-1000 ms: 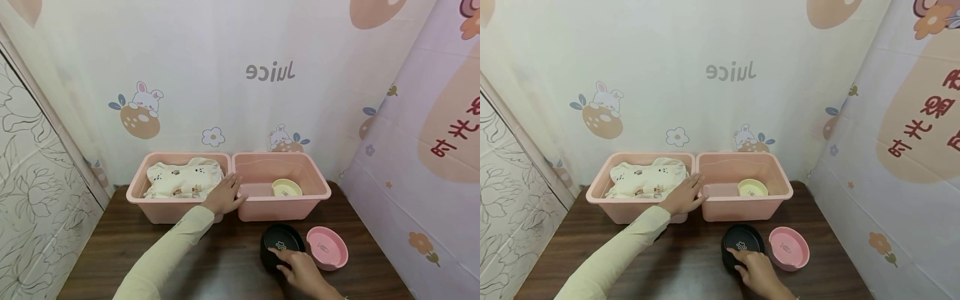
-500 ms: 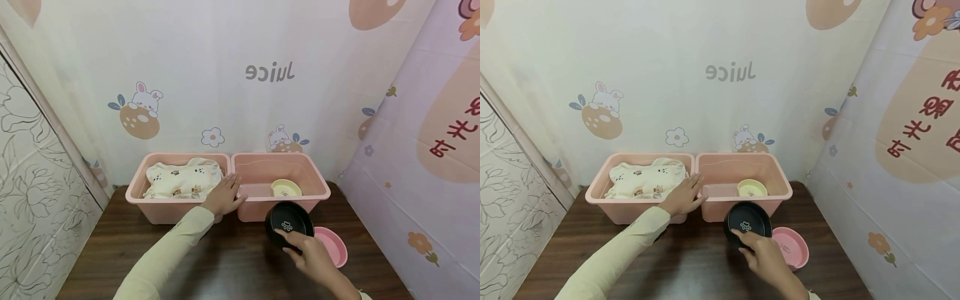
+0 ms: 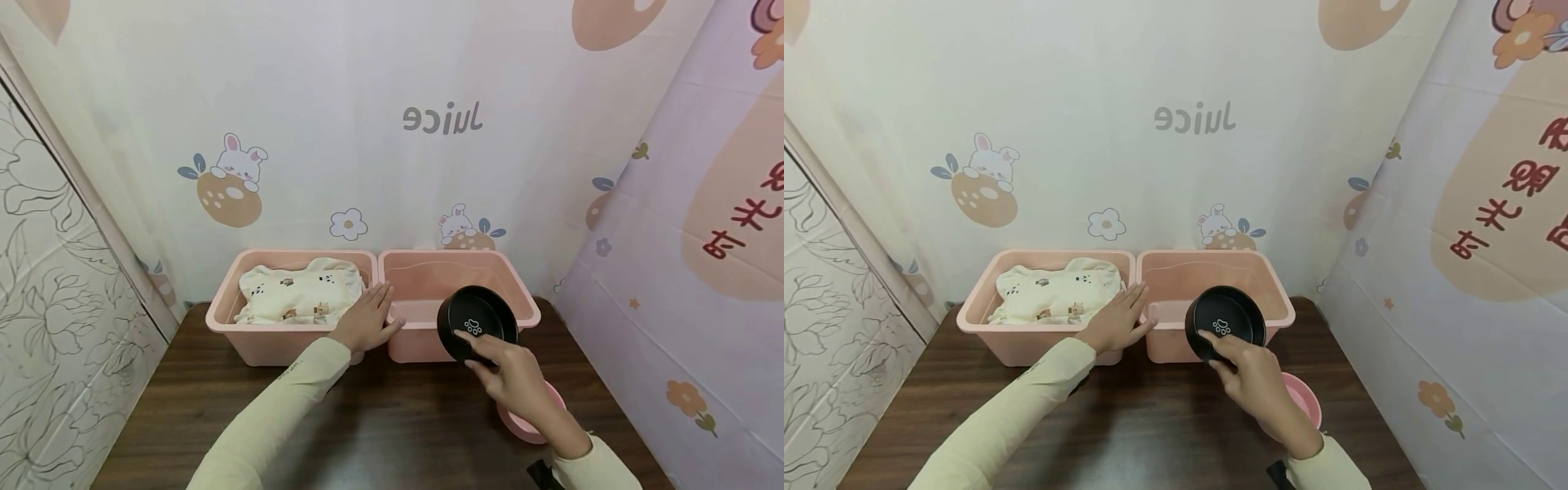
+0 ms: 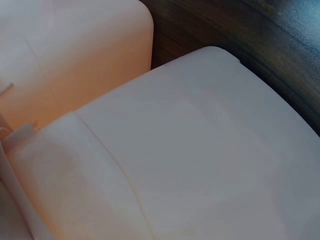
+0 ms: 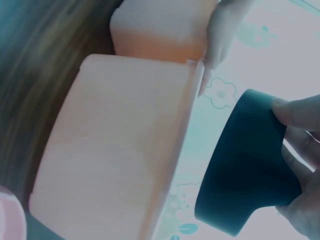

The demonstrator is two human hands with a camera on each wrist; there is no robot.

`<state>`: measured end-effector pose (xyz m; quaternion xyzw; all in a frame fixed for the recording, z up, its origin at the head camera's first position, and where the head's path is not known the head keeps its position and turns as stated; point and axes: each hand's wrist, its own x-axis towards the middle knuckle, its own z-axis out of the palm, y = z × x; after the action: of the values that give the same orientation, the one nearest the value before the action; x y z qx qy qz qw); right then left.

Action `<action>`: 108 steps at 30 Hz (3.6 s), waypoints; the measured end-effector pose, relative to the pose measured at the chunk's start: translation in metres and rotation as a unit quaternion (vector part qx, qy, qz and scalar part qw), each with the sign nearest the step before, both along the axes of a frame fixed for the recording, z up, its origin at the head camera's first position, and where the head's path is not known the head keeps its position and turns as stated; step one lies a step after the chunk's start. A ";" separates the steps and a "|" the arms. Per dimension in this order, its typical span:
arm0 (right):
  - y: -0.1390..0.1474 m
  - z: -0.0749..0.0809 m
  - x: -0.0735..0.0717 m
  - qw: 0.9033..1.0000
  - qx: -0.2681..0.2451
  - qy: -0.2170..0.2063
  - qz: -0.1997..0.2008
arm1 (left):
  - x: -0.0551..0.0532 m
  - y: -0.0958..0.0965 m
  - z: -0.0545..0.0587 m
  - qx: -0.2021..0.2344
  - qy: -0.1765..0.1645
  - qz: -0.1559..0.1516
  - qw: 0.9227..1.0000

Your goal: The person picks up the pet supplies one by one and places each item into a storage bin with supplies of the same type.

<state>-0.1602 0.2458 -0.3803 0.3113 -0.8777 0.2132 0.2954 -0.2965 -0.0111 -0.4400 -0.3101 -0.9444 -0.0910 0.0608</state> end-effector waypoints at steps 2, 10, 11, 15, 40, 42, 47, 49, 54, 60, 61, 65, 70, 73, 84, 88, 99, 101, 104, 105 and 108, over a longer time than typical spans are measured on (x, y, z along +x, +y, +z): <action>-0.001 0.003 -0.005 1.000 0.001 -0.006 0.001 | 0.001 0.000 0.001 0.003 -0.001 -0.001 1.000; -0.006 0.011 -0.028 1.000 0.002 -0.027 0.011 | 0.002 -0.002 0.004 0.007 -0.004 0.000 1.000; -0.008 0.012 -0.032 1.000 0.004 -0.027 0.013 | 0.002 -0.002 0.004 0.006 -0.005 0.000 1.000; -0.013 0.016 -0.044 0.999 0.004 -0.037 0.021 | 0.001 -0.002 0.000 -0.002 -0.009 0.004 1.000; -0.045 -0.010 -0.142 0.974 0.088 -0.207 -0.036 | 0.001 0.000 -0.004 -0.015 -0.011 0.017 1.000; -0.046 -0.016 -0.147 0.970 0.091 -0.223 -0.044 | 0.001 0.000 -0.004 -0.016 -0.017 0.016 1.000; -0.051 -0.028 -0.162 0.961 0.095 -0.253 -0.057 | 0.000 0.000 -0.004 -0.017 -0.015 0.013 1.000; -0.053 -0.033 -0.167 0.958 0.096 -0.264 -0.061 | 0.000 0.000 -0.003 -0.017 -0.013 0.011 1.000; -0.056 -0.043 -0.176 0.952 0.103 -0.281 -0.062 | -0.001 -0.001 -0.004 -0.022 -0.009 0.008 1.000; -0.062 -0.052 -0.185 0.946 0.116 -0.294 -0.073 | -0.003 -0.003 -0.005 -0.021 0.007 0.004 1.000; -0.062 -0.053 -0.186 0.944 0.120 -0.298 -0.076 | -0.003 -0.003 -0.004 -0.020 0.007 0.004 1.000; -0.063 -0.057 -0.191 0.938 0.144 -0.307 -0.068 | -0.001 -0.003 -0.002 -0.021 0.005 0.002 1.000; -0.064 -0.061 -0.197 0.939 0.160 -0.302 -0.032 | 0.000 -0.003 0.001 -0.032 0.004 0.013 0.999; -0.064 -0.062 -0.199 0.936 0.166 -0.309 -0.030 | 0.000 -0.003 0.001 -0.027 -0.001 0.015 1.000; -0.061 -0.066 -0.203 0.922 0.151 -0.355 -0.020 | -0.003 0.000 -0.004 -0.027 0.000 0.020 0.999; -0.059 -0.067 -0.205 0.919 0.154 -0.362 -0.006 | -0.003 0.000 -0.004 -0.028 -0.002 0.021 0.999; -0.055 -0.068 -0.206 0.913 0.159 -0.374 0.032 | -0.003 0.001 -0.005 -0.030 -0.001 0.017 0.999; -0.054 -0.069 -0.207 0.913 0.162 -0.372 0.045 | -0.003 0.001 -0.005 -0.032 -0.004 0.018 0.999; -0.054 -0.070 -0.208 0.913 0.168 -0.368 0.057 | -0.003 0.001 -0.005 -0.031 -0.003 0.018 0.999; -0.054 -0.070 -0.209 0.913 0.169 -0.368 0.058 | -0.003 0.001 -0.004 -0.030 -0.003 0.018 0.999; -0.053 -0.070 -0.210 0.913 0.171 -0.365 0.066 | -0.003 0.001 -0.004 -0.029 -0.002 0.019 0.999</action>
<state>-0.3698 0.1927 -0.4502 0.3149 -0.9248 0.1780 -0.1176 -0.2999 -0.0103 -0.4441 -0.2938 -0.9524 -0.0625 0.0519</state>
